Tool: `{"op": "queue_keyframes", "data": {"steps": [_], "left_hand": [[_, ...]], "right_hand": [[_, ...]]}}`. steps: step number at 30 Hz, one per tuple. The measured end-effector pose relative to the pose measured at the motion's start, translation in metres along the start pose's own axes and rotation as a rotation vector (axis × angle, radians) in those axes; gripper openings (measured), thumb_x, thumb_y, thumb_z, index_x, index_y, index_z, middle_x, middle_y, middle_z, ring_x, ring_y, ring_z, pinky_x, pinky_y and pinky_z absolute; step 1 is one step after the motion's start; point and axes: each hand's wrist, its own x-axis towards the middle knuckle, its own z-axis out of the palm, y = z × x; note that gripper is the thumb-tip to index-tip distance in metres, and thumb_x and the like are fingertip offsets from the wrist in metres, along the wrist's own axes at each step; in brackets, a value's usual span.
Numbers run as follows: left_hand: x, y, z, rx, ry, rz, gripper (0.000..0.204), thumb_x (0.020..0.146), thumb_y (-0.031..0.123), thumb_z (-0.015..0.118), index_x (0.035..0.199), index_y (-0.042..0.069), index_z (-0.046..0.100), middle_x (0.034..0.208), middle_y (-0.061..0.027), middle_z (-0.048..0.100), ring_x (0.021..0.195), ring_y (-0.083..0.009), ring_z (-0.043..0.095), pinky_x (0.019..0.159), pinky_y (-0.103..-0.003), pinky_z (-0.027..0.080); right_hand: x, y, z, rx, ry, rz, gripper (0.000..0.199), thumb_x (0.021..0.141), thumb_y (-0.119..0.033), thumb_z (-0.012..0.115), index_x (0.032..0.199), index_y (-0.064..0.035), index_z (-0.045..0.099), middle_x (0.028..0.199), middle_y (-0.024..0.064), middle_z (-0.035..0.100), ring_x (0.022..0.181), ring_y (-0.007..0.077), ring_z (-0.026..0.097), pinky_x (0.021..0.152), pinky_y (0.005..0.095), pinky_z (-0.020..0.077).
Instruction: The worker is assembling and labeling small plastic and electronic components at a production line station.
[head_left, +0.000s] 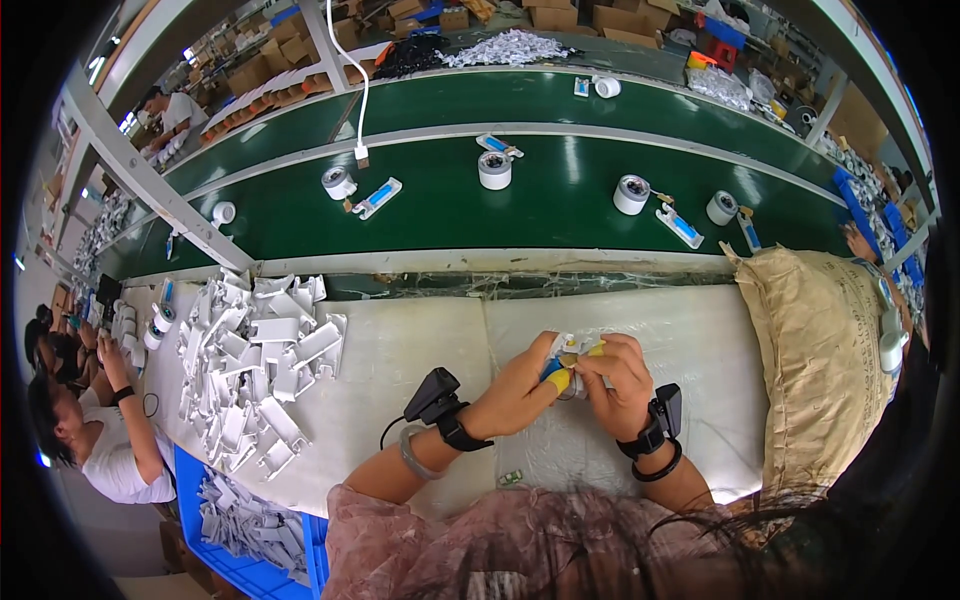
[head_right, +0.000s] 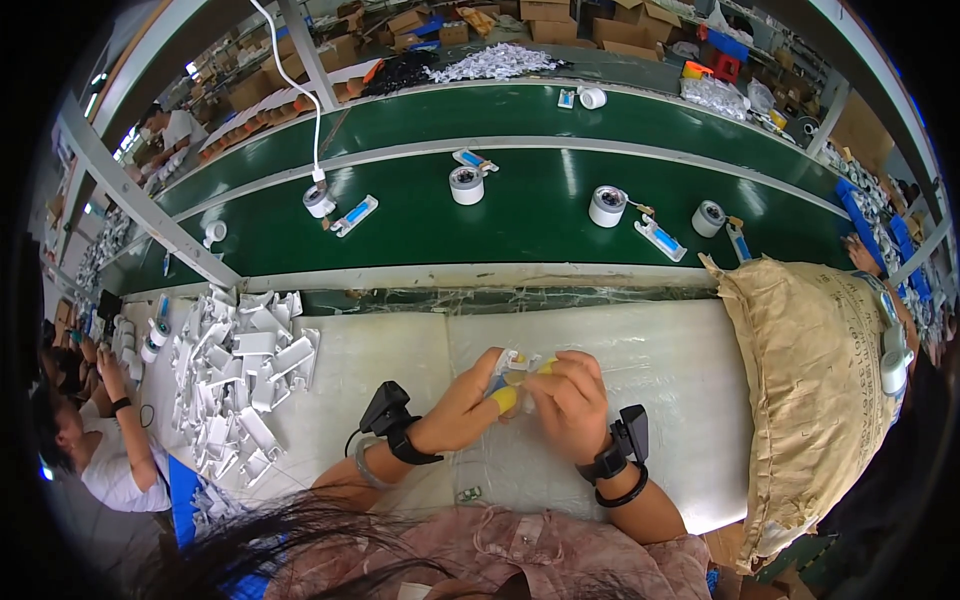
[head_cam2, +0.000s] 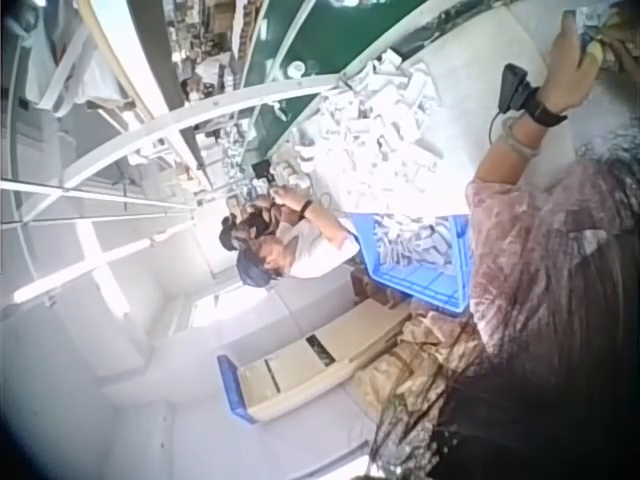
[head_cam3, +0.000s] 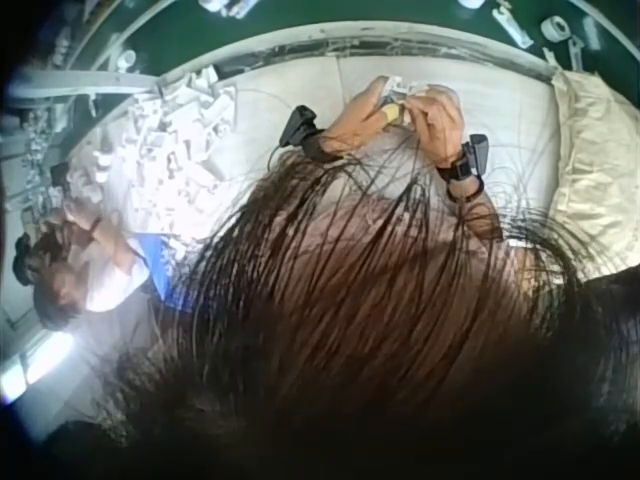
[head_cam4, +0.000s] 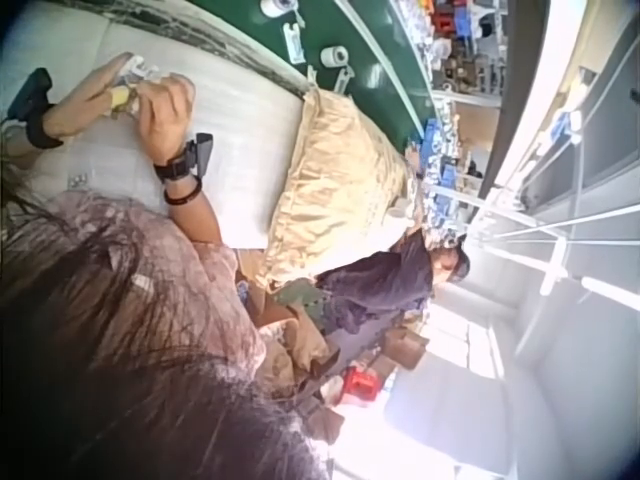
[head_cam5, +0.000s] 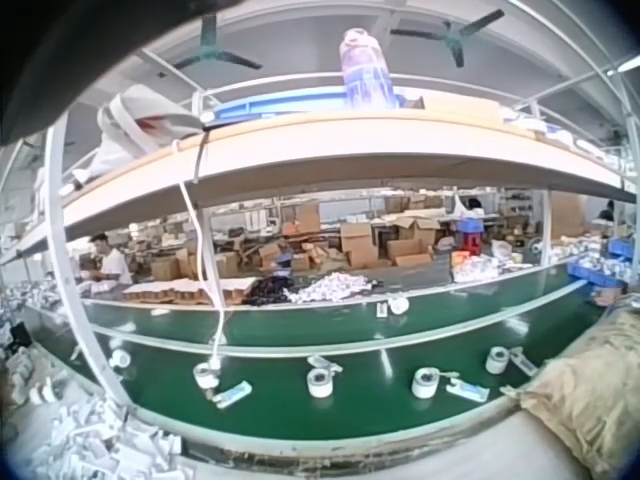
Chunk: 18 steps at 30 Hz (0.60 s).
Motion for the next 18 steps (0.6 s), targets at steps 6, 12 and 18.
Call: {"op": "queue_keyframes", "data": {"steps": [6,12,18], "left_hand": [[0.001,-0.002,0.001,0.126,0.033,0.214,0.035,0.093,0.010,0.052,0.125,0.001,0.042,0.094,-0.0111,0.058,0.078,-0.0180,0.058,0.068,-0.031,0.048],[-0.002,0.007,0.008,0.059,0.083,0.041,0.035,0.095,0.013,0.051,0.127,-0.001,0.045,0.099,-0.0192,0.061,0.089,-0.0323,0.062,0.079,-0.037,0.049],[-0.001,0.004,0.010,0.103,0.121,0.047,0.032,0.095,0.010,0.050,0.126,0.000,0.047,0.103,-0.0203,0.062,0.091,-0.0351,0.063,0.080,-0.038,0.049]], "right_hand": [[0.001,-0.003,0.001,0.008,-0.009,0.007,0.022,0.073,0.007,0.073,0.091,-0.0044,0.067,0.088,0.0120,0.062,0.093,0.0341,0.061,0.082,0.0400,0.0502],[0.003,-0.004,0.002,0.009,0.011,0.009,0.022,0.070,0.006,0.074,0.088,-0.0051,0.066,0.086,0.0110,0.060,0.091,0.0332,0.060,0.081,0.0400,0.0506],[0.003,-0.005,0.003,0.006,0.022,0.021,0.021,0.068,0.004,0.075,0.085,-0.0060,0.067,0.083,0.0091,0.058,0.087,0.0312,0.060,0.083,0.0403,0.0507]]}}
